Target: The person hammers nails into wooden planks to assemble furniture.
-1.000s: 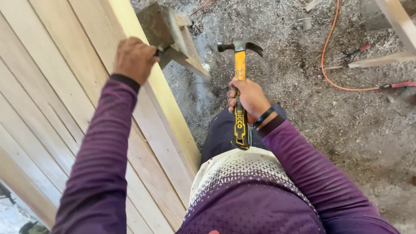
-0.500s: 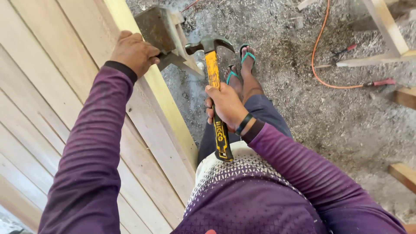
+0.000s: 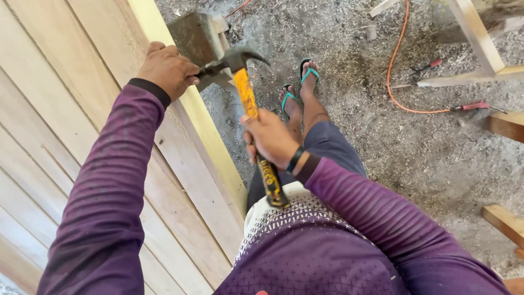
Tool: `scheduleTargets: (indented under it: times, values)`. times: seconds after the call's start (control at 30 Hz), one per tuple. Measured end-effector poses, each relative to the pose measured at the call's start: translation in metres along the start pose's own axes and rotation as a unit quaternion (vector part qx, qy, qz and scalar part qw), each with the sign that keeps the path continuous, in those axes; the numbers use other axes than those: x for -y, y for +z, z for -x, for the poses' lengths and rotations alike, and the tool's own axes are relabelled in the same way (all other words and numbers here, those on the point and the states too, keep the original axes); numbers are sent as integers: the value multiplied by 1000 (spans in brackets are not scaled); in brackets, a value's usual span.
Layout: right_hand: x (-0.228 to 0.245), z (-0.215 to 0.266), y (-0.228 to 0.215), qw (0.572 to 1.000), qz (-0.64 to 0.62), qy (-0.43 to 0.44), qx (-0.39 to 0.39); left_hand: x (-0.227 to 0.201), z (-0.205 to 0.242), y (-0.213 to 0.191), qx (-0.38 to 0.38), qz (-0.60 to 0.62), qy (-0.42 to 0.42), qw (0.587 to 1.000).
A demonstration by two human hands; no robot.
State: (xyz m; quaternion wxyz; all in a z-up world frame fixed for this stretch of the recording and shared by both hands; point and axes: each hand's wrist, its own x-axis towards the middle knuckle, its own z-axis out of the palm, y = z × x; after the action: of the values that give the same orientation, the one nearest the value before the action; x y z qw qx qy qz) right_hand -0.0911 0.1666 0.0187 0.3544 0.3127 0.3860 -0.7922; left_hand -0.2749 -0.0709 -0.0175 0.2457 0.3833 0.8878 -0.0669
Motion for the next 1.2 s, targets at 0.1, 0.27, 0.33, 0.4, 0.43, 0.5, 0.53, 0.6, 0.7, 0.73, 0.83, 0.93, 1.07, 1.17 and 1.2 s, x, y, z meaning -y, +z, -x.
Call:
scheduleTargets:
  times: [0.1, 0.27, 0.33, 0.4, 0.43, 0.5, 0.53, 0.6, 0.7, 0.73, 0.83, 0.93, 1.07, 1.17, 1.2]
  values:
    - [31, 6, -23, 999, -17, -26, -12, 0, 2, -4, 26, -11, -22, 999]
    - [86, 13, -51, 929, -249, -242, -129, -6, 3, -15, 41, -15, -15, 999]
    - [60, 8, -32, 927, -191, -279, -162, -9, 0, -8, 62, -25, -23, 997]
    - [30, -6, -19, 918, -141, -321, -186, -3, -1, -15, 82, -47, -36, 995]
    - [6, -10, -21, 976, -115, -171, -72, -6, -1, -16, 70, -17, -35, 997]
    - [-3, -20, -29, 995, -87, -19, 40, -7, -5, -13, 55, 12, -28, 998]
    - [12, -25, -34, 997, -68, 14, 21, -4, -8, -10, 41, 5, -20, 999]
    - [25, -30, -48, 997, -49, 59, 8, -7, 2, -8, 38, 3, -20, 999]
    - [51, -42, -84, 989, -119, -20, -83, -4, 2, -15, 57, -1, -18, 998]
    - [64, -39, -98, 979, -179, -24, -96, -2, 3, -11, 16, 49, -14, 999]
    - [98, -43, -145, 959, -257, -38, -111, 13, -1, -17, -96, 184, -3, 978]
    - [102, -61, -190, 946, -304, -53, -99, 32, -11, -35, -207, 287, -9, 935]
    - [120, -99, -212, 937, -330, -57, -104, 81, -40, -76, -294, 201, -56, 933]
    - [139, -123, -187, 943, -300, -47, -134, 149, -70, -71, -309, 156, -72, 935]
    - [143, -132, -178, 941, -304, -47, -137, 163, -80, -78, -306, 157, -68, 936]
